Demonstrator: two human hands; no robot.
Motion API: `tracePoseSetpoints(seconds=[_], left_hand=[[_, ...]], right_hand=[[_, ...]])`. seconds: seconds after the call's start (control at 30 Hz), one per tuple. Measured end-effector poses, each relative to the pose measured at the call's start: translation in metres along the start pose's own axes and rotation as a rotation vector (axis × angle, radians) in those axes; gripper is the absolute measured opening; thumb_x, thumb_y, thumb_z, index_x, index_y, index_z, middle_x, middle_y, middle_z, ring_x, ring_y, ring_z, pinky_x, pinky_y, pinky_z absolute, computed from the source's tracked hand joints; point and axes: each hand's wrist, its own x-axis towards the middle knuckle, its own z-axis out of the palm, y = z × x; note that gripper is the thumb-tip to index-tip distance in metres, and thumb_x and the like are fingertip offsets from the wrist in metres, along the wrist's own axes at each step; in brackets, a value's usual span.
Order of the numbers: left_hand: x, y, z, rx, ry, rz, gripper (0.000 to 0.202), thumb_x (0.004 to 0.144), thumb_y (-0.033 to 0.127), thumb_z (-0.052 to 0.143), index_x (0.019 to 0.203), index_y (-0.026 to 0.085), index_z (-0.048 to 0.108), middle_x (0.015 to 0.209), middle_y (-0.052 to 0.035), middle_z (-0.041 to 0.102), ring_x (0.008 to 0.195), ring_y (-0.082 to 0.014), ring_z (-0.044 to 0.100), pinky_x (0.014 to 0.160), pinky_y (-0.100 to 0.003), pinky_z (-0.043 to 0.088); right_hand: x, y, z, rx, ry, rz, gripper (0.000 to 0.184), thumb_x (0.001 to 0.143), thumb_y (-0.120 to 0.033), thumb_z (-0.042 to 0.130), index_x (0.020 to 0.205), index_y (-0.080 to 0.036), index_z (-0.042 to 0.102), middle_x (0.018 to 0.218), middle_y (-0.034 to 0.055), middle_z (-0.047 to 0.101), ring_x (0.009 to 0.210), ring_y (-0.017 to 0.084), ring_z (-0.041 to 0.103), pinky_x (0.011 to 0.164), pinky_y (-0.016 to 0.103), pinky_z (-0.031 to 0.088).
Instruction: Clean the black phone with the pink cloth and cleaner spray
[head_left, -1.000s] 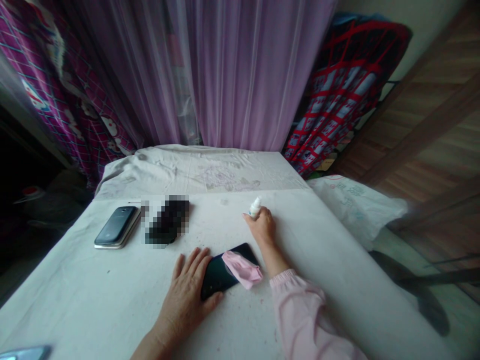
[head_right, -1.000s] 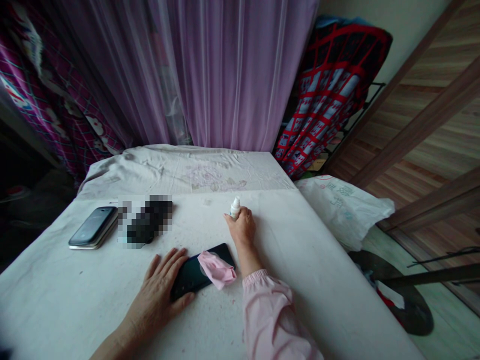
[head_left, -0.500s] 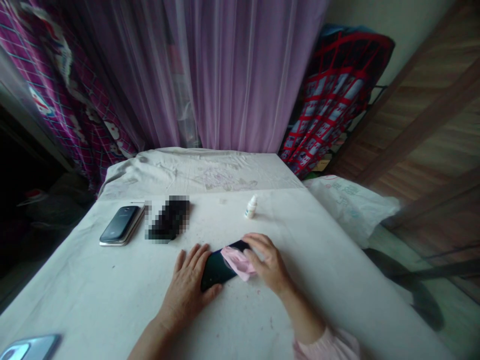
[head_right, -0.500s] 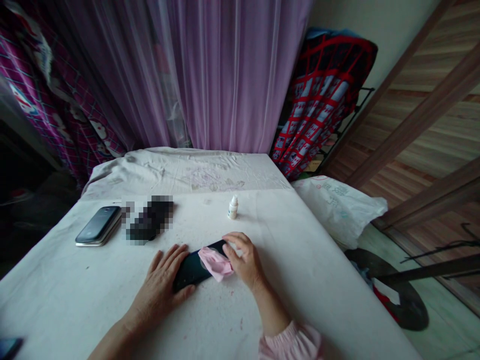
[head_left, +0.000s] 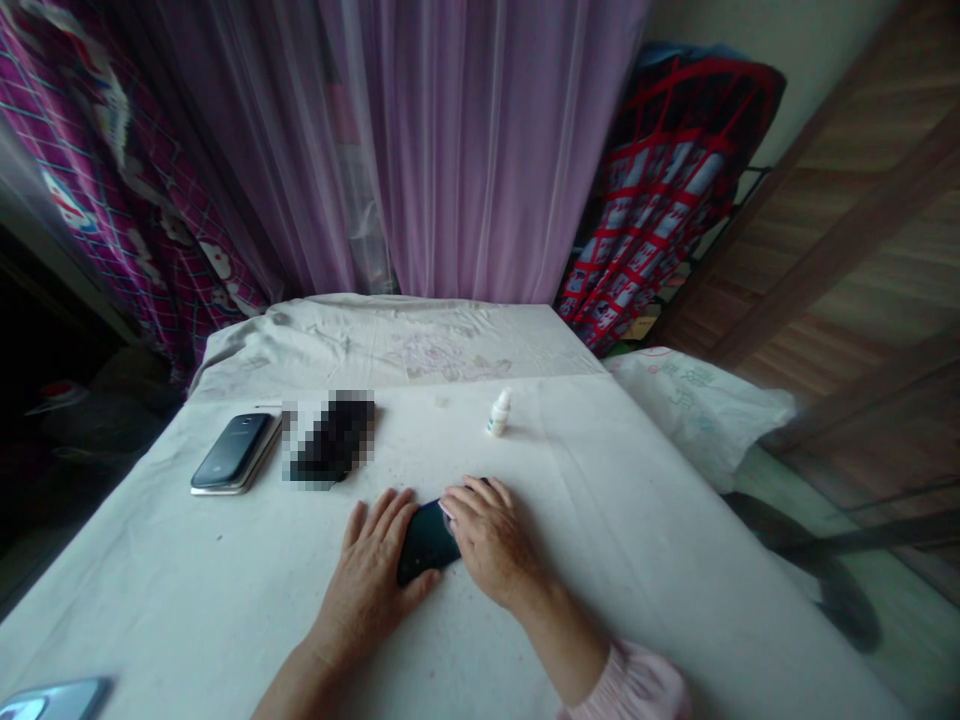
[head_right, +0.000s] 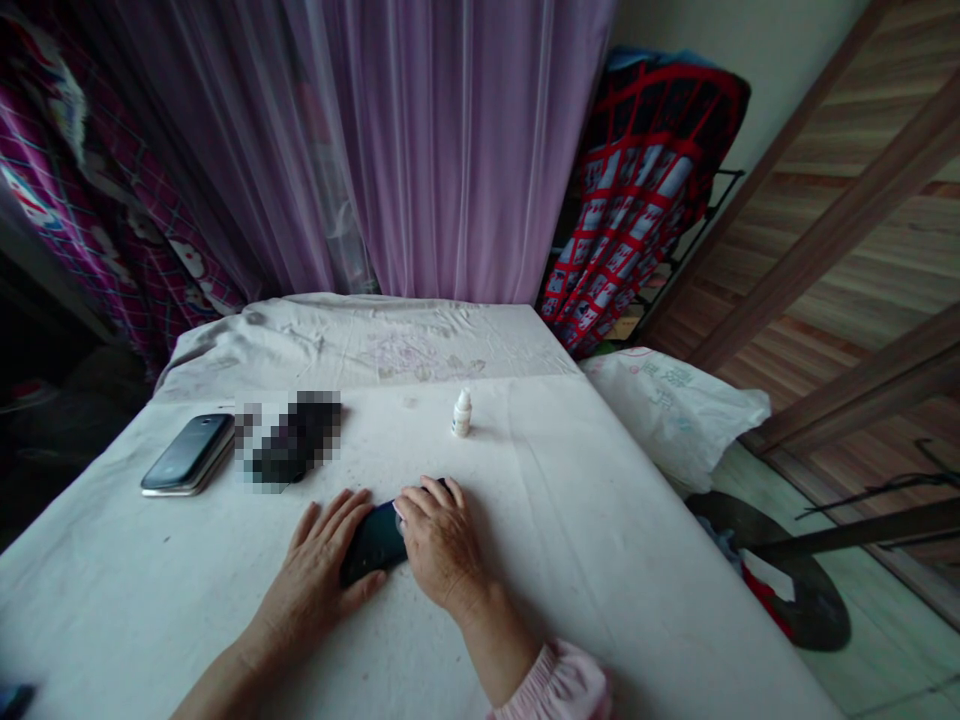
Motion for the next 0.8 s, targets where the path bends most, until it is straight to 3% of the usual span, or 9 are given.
tracePoseSetpoints(seconds=[0.27, 0.4, 0.6, 0.8], left_hand=[[0.002, 0.002, -0.002, -0.001, -0.015, -0.013, 0.065, 0.083, 0.051, 0.061, 0.136, 0.018, 0.043, 0.141, -0.0171, 0.05, 0.133, -0.0354, 0.041, 0.11, -0.059, 0.025], [0.003, 0.002, -0.002, 0.003, -0.031, -0.01, 0.064, 0.083, 0.051, 0.06, 0.134, 0.017, 0.044, 0.141, -0.0174, 0.05, 0.133, -0.0361, 0.041, 0.109, -0.061, 0.026], [0.003, 0.003, -0.002, 0.001, -0.029, -0.02, 0.065, 0.082, 0.049, 0.062, 0.135, 0.016, 0.044, 0.142, -0.0177, 0.049, 0.134, -0.0363, 0.041, 0.108, -0.062, 0.026], [0.003, 0.003, -0.002, -0.011, -0.025, -0.027, 0.065, 0.081, 0.049, 0.063, 0.135, 0.018, 0.045, 0.141, -0.0172, 0.05, 0.134, -0.0355, 0.041, 0.111, -0.06, 0.023]], right_hand=[[0.001, 0.009, -0.003, -0.075, 0.095, 0.129, 0.032, 0.094, -0.016, 0.04, 0.114, -0.02, 0.064, 0.119, 0.0076, 0.065, 0.123, 0.026, 0.046, 0.108, 0.047, 0.033], [0.0, 0.009, 0.001, -0.086, 0.085, 0.111, 0.033, 0.095, -0.014, 0.037, 0.117, -0.017, 0.062, 0.122, 0.0083, 0.064, 0.127, 0.026, 0.043, 0.11, 0.047, 0.03], [0.0, -0.01, 0.007, -0.065, 0.02, -0.005, 0.033, 0.094, -0.015, 0.041, 0.12, -0.022, 0.06, 0.123, 0.0064, 0.063, 0.13, 0.023, 0.042, 0.114, 0.048, 0.024], [0.002, -0.016, 0.004, -0.087, 0.001, 0.041, 0.031, 0.095, -0.019, 0.041, 0.118, -0.027, 0.061, 0.122, 0.0036, 0.064, 0.131, 0.025, 0.04, 0.112, 0.052, 0.023]])
